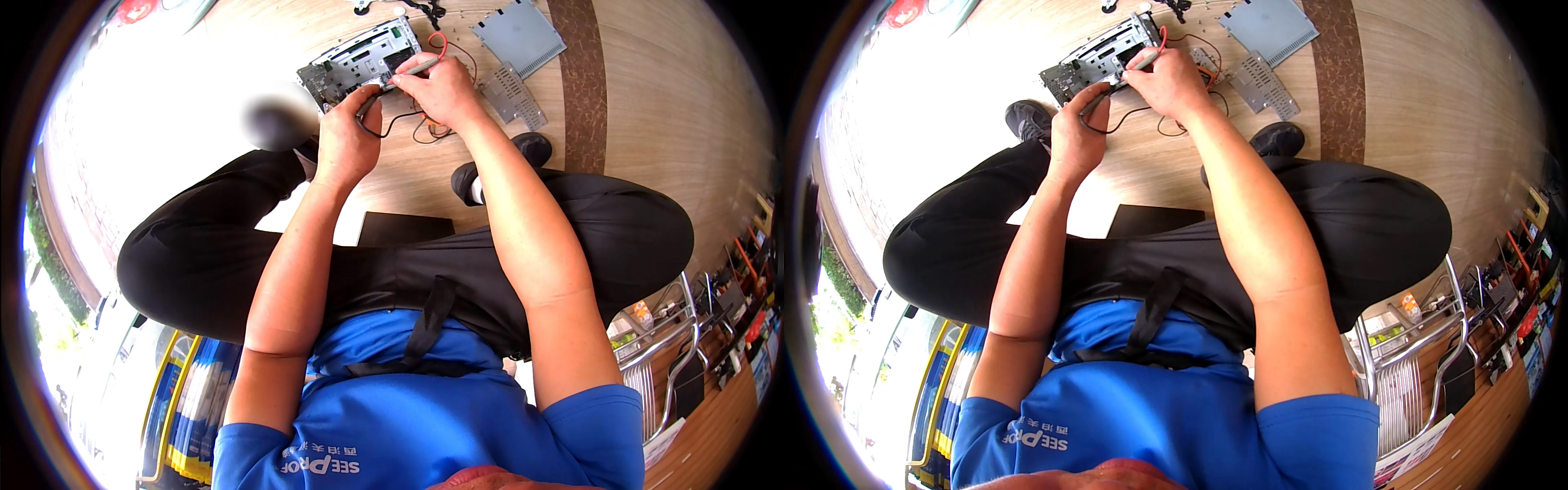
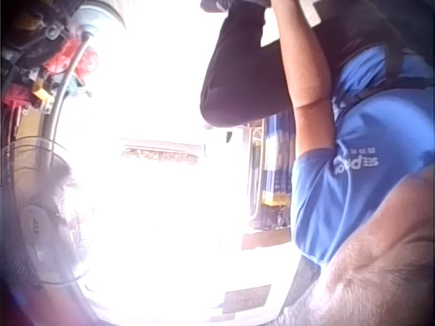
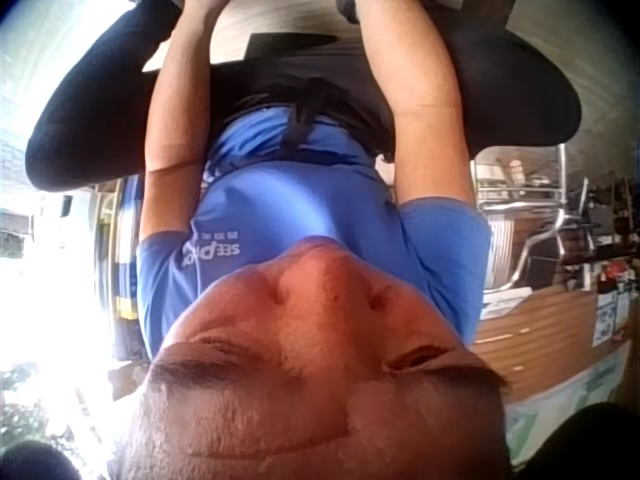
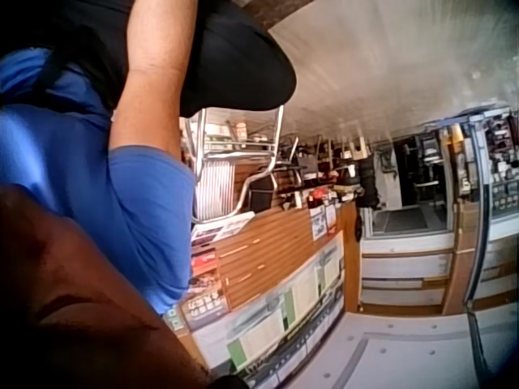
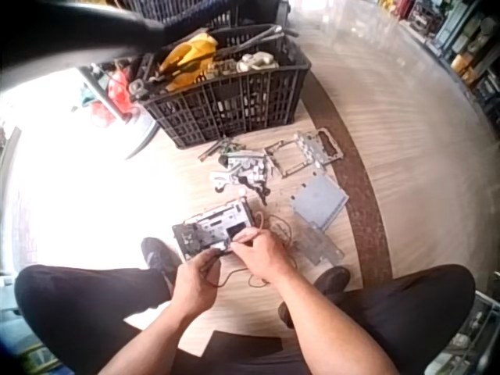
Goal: The person uses multimeter probes to test electrical connections on a circuit board inside a metal electronic unit. They use a screwdriver to press on components and move wires aside to reach different test points on the board.
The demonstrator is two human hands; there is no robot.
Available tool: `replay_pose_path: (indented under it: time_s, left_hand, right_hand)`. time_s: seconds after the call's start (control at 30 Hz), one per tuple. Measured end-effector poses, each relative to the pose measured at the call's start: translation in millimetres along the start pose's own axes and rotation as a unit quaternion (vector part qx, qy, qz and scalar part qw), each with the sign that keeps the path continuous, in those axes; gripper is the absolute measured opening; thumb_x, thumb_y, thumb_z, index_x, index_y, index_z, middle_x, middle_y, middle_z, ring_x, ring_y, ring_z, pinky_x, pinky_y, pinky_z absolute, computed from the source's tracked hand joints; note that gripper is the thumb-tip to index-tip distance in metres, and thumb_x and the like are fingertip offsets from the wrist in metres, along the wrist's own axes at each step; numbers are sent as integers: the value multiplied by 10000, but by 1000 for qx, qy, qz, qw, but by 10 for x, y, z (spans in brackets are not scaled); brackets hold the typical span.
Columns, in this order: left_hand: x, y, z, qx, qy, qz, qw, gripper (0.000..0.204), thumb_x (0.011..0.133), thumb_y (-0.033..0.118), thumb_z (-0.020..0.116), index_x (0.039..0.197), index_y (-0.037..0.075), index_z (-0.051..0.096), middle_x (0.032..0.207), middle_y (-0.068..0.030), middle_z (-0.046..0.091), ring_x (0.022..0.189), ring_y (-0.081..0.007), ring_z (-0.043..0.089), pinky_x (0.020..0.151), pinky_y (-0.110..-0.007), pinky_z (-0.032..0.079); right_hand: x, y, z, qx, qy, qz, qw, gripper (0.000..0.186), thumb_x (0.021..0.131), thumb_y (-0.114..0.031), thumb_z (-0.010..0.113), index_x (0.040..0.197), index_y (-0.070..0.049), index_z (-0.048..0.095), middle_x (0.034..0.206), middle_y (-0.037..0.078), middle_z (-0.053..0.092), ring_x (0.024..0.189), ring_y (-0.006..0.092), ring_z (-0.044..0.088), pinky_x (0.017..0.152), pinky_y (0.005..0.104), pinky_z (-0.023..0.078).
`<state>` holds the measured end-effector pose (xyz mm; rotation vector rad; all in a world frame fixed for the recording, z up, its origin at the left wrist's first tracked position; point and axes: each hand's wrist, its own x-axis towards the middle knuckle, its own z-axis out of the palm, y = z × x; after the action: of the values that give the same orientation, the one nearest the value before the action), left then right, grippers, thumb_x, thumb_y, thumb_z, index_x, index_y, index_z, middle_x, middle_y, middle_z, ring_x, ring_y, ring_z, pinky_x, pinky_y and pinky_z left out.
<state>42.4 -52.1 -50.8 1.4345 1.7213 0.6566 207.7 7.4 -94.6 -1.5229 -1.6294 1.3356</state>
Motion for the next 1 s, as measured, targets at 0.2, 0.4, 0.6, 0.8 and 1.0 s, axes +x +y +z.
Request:
replay_pose_path:
  time_s: [0.2, 0.4, 0.6, 0.8, 1.0]
  left_hand:
    - [-10, 67, -1, 47, 2, 19, 999, 261, 915, 121, 615, 1145, 7, 660, 956, -238, 695, 907, -321, 707, 799, -343, 531]
    - [-8, 56, -13, 40, 10, 20, 999, 251, 915, 118, 616, 1134, 7, 667, 925, -227, 703, 874, -268, 717, 777, -326, 535]
    - [-6, 24, -33, 24, 10, 4, 1000, 245, 918, 108, 617, 1134, 5, 670, 910, -206, 716, 863, -195, 716, 774, -297, 536]
    - [-5, -3, -35, 17, 4, -7, 1000, 249, 920, 106, 617, 1142, 3, 666, 939, -211, 716, 904, -204, 714, 798, -296, 533]
    - [-11, 9, -28, -5, 6, -9, 1000, 275, 901, 131, 595, 1123, -17, 660, 964, -271, 677, 932, -394, 678, 822, -394, 525]
  right_hand:
    - [-4, -12, -12, 16, -4, 18, 1000, 174, 806, -201, 742, 885, -48, 720, 745, 95, 703, 672, 182, 662, 627, 315, 514]
    - [-4, 2, -11, -1, 0, -5, 1000, 163, 823, -189, 743, 898, -47, 711, 714, 37, 702, 627, 95, 637, 576, 273, 495]
    - [11, 13, 7, -11, 2, -4, 1000, 155, 823, -179, 734, 896, -45, 707, 720, 38, 702, 643, 98, 644, 587, 271, 499]
    - [12, 39, 19, -2, 4, -7, 1000, 149, 825, -176, 728, 895, -46, 705, 711, 38, 697, 638, 97, 642, 579, 270, 496]
    - [-6, -24, -1, -14, 8, 0, 1000, 162, 815, -195, 738, 899, -59, 712, 679, 42, 683, 607, 104, 635, 563, 276, 494]
